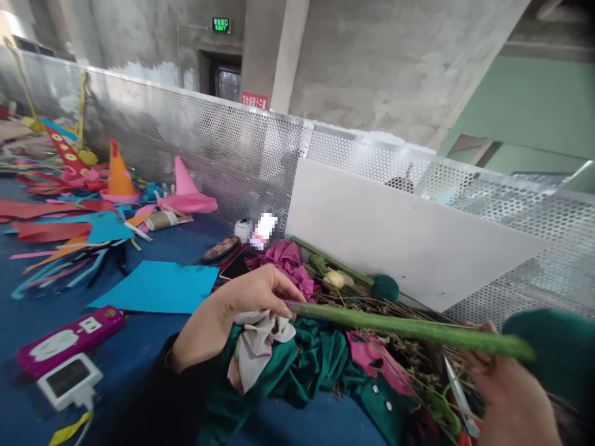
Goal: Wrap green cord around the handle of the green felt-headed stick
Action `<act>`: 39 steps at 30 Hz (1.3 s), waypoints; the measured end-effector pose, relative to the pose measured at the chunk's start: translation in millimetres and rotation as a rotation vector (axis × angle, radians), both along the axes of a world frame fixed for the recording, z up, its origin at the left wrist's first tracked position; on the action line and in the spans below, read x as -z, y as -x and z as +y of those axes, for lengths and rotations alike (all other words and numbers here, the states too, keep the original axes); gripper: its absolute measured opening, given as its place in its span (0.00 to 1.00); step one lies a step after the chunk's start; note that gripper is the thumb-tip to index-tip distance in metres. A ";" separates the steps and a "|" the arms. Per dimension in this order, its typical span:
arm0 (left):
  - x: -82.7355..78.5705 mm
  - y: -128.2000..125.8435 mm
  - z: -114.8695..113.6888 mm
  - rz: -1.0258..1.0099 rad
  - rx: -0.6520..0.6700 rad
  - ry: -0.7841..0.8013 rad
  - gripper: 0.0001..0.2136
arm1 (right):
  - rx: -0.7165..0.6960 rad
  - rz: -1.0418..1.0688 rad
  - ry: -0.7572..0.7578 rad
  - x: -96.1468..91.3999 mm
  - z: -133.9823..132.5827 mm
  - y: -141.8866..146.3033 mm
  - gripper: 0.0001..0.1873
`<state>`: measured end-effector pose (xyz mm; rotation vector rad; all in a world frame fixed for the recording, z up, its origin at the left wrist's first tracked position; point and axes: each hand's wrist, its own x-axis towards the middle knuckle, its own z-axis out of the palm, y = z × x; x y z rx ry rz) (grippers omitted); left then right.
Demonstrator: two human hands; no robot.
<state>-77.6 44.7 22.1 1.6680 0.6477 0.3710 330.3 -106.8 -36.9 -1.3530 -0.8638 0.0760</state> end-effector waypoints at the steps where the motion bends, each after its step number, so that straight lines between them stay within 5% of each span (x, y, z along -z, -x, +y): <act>1: 0.5 -5.4 -2.6 -0.049 -0.024 0.044 0.16 | 0.020 0.022 0.036 -0.6 3.9 2.5 0.12; 7: -6.8 -31.9 -26.5 -0.345 -0.162 0.263 0.16 | 0.369 -0.222 0.765 -18.1 4.6 22.7 0.18; 9: -10.0 -34.4 -32.3 -0.411 -0.209 0.312 0.16 | 0.450 -0.411 0.841 -24.1 5.1 29.2 0.22; 12: -12.4 -36.6 -38.1 -0.457 -0.258 0.360 0.16 | 0.411 -0.592 0.546 -31.1 11.7 56.4 0.24; 15: -11.1 -41.7 -42.8 -0.446 -0.290 0.374 0.19 | 0.063 -0.479 0.183 -33.7 22.0 114.3 0.22; 18: -7.7 -49.0 -47.2 -0.409 -0.290 0.359 0.21 | -0.330 -0.354 0.160 -31.9 30.1 176.8 0.22; 21: -5.6 -53.5 -49.4 -0.374 -0.292 0.318 0.21 | -0.644 -0.288 0.274 -32.7 29.2 205.8 0.13; 24: -4.9 -54.4 -49.5 -0.356 -0.327 0.281 0.21 | -0.561 -0.329 0.295 -39.1 18.2 200.8 0.18; 27: -2.0 -56.6 -49.4 -0.353 -0.328 0.282 0.23 | -0.452 -0.359 0.030 -43.5 9.0 193.6 0.15; 33: 5.4 -71.8 -54.7 -0.351 -0.338 0.322 0.19 | -0.846 0.069 -0.287 -30.2 19.4 215.6 0.21; 36: 2.9 -76.5 -57.8 -0.318 -0.383 0.279 0.17 | -0.675 0.193 -0.317 -23.1 22.6 221.1 0.22; 39: 1.1 -76.1 -57.9 -0.302 -0.407 0.230 0.14 | -0.549 0.049 -0.292 -16.8 20.5 221.4 0.22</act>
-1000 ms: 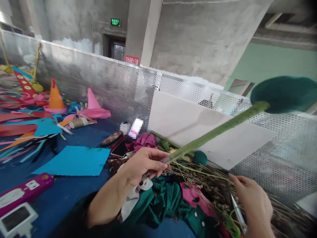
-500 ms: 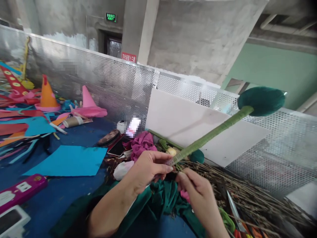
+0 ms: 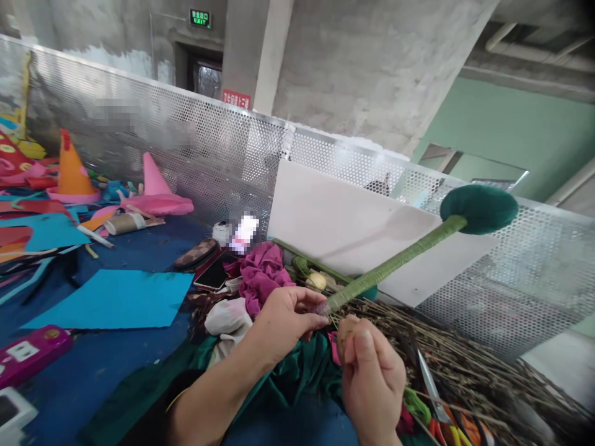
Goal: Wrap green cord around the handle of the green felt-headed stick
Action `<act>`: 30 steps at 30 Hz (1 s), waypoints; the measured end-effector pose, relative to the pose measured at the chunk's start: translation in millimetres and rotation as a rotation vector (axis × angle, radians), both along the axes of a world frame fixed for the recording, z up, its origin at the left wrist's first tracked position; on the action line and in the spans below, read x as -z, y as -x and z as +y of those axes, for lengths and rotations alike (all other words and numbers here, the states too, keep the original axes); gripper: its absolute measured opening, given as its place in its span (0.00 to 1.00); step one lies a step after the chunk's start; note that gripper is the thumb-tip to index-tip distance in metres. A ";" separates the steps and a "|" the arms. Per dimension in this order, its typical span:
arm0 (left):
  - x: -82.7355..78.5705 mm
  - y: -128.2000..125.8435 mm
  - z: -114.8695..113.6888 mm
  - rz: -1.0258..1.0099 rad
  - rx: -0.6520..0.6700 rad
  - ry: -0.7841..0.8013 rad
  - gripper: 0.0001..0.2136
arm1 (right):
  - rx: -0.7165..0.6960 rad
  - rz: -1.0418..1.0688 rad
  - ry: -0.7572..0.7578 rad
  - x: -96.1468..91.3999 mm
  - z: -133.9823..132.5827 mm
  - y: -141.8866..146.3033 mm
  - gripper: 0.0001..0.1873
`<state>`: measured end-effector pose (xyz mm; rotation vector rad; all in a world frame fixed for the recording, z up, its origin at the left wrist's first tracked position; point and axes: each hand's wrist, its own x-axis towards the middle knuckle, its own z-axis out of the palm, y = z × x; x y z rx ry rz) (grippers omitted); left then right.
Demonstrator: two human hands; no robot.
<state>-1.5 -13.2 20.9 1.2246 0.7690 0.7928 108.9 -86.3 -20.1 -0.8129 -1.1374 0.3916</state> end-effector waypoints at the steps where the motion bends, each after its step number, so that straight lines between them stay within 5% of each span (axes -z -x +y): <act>1: 0.2 0.5 0.5 0.004 -0.003 -0.006 0.13 | 0.023 -0.059 -0.019 1.9 -1.0 0.1 0.21; 10: 3.1 -0.7 -3.3 0.208 -0.011 -0.317 0.11 | -0.052 -0.362 -0.017 -14.0 -7.7 -11.5 0.17; 15: 7.7 -0.4 -8.2 0.401 0.011 -0.528 0.12 | 0.103 -0.580 0.057 -30.2 -8.4 -30.5 0.12; 30: 16.9 -10.8 -23.0 0.777 0.070 -1.048 0.09 | 0.159 -0.603 0.328 -34.0 4.3 -52.5 0.17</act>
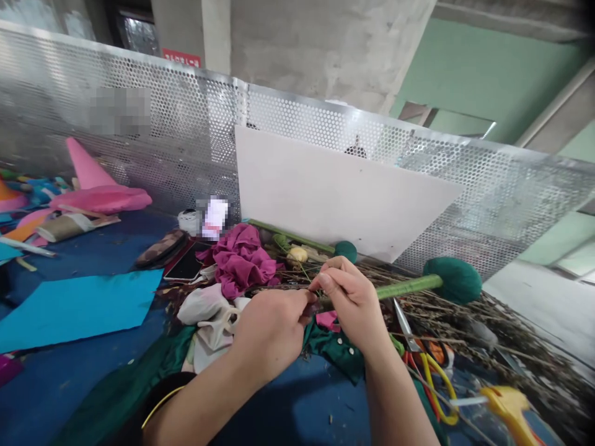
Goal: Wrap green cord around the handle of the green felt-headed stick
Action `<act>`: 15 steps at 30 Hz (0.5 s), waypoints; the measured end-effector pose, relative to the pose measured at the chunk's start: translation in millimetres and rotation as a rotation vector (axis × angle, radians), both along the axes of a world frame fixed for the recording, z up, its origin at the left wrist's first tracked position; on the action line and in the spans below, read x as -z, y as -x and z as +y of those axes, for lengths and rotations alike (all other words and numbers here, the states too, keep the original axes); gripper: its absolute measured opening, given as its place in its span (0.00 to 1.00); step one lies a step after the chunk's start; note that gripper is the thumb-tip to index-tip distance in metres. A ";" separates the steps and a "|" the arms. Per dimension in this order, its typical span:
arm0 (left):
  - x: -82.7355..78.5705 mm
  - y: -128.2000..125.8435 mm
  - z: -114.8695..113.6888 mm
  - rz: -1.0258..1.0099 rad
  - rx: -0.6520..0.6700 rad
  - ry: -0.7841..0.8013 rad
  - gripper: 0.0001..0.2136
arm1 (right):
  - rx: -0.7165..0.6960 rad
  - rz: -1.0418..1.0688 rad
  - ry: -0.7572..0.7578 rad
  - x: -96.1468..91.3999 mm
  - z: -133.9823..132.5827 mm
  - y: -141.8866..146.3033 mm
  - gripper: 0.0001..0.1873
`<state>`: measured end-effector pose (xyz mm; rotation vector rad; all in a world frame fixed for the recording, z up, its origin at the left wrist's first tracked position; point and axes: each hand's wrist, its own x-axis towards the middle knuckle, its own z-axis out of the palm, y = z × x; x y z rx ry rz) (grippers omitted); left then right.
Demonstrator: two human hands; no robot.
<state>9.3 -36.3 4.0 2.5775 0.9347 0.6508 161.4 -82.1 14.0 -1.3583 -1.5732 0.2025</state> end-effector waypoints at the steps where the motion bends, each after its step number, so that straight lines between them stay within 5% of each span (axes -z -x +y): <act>1: 1.6 -0.8 -0.6 0.036 0.008 -0.065 0.09 | 0.010 0.003 0.025 0.6 0.6 -1.5 0.17; 8: 9.6 -3.5 -3.3 0.047 0.134 -0.419 0.13 | 0.037 -0.010 0.128 4.1 3.1 -8.6 0.19; 15: 9.9 -0.8 0.7 -0.062 0.144 -0.379 0.13 | 0.004 0.032 0.177 -6.2 -3.3 -13.1 0.17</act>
